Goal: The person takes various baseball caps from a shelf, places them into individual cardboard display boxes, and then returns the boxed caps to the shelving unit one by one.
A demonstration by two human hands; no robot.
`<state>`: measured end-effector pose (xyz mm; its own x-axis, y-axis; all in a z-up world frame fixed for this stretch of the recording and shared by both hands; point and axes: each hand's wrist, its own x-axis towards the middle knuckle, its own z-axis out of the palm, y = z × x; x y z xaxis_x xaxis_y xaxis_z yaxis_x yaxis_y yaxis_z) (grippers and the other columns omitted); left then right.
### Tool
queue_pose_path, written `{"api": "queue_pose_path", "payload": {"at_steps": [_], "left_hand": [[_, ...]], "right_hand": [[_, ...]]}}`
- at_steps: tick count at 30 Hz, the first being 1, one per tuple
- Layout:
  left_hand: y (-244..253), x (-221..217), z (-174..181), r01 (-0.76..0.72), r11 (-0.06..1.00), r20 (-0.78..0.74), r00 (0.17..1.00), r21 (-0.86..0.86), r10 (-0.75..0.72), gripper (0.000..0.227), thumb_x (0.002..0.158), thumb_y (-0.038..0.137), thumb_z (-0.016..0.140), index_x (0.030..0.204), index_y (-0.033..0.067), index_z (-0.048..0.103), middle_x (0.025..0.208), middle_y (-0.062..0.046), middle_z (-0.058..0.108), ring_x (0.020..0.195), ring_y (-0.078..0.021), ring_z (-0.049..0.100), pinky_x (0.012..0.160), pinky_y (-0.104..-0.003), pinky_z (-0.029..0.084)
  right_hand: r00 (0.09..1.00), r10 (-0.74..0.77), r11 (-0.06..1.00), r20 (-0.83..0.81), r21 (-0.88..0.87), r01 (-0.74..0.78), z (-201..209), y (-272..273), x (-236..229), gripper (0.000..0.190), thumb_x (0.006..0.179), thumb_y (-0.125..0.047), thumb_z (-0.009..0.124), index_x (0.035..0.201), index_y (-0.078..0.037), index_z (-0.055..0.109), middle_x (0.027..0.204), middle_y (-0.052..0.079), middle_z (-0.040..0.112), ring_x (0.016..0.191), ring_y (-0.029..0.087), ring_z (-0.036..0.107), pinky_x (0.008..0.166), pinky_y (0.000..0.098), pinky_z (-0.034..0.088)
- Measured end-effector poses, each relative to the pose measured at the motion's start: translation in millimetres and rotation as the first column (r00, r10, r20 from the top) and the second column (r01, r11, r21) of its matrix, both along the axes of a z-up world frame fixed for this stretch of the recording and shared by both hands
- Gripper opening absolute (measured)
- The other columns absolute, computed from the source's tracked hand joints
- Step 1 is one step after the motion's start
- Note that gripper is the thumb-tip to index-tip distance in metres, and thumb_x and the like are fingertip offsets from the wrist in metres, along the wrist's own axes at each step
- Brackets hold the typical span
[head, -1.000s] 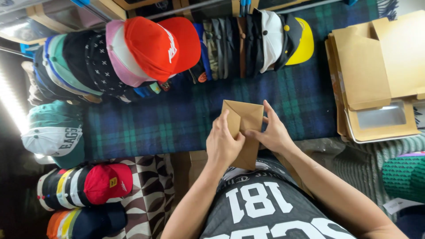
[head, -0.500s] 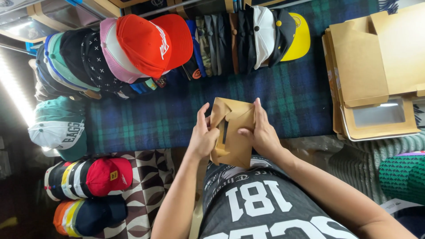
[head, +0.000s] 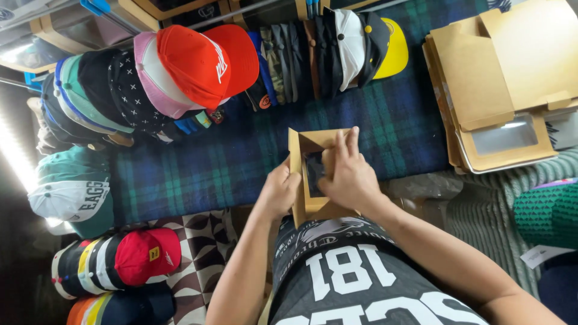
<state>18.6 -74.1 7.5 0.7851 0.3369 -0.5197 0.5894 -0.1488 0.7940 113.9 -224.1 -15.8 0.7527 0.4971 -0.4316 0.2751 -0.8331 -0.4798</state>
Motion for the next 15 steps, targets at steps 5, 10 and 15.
{"api": "queue_pose_path", "payload": {"at_steps": [5,10,15], "left_hand": [[45.5,-8.9,19.0,0.164,0.63,0.059,0.946,0.759,-0.319,0.066,0.086,0.003,0.056,0.149,0.0183,0.048,0.13,-0.023,0.056,0.114,-0.0427,0.06,0.08,-0.047,0.054],[37.2,-42.2,-49.8,0.038,-0.112,-0.11,0.659,0.993,-0.744,0.038,0.088,0.01,0.052,0.119,0.0301,0.062,0.101,-0.01,0.057,0.092,-0.0325,0.058,0.051,-0.039,0.046],[13.3,-52.2,0.9,0.651,0.116,-0.443,0.625,0.75,-0.643,0.066,0.082,0.043,0.063,0.135,0.0057,0.053,0.128,-0.024,0.05,0.145,-0.0533,0.026,0.115,-0.069,0.018]], "right_hand": [[0.82,-0.335,0.627,-0.465,0.54,0.562,-38.5,-31.8,15.4,0.087,0.071,-0.002,0.049,0.157,-0.016,0.04,0.136,0.019,0.044,0.121,0.035,0.042,0.096,0.0463,0.038],[0.863,-0.412,0.725,-0.292,0.468,0.505,-0.4,-27.2,13.0,0.092,0.07,0.002,0.054,0.156,-0.026,0.038,0.131,0.013,0.043,0.112,0.035,0.053,0.085,0.0486,0.052],[0.864,0.244,0.957,0.439,-0.255,-0.141,-11.7,-19.9,6.8,0.085,0.074,-0.013,0.07,0.155,-0.026,0.047,0.169,0.0,0.031,0.157,0.03,0.022,0.119,0.0543,0.033]]}}
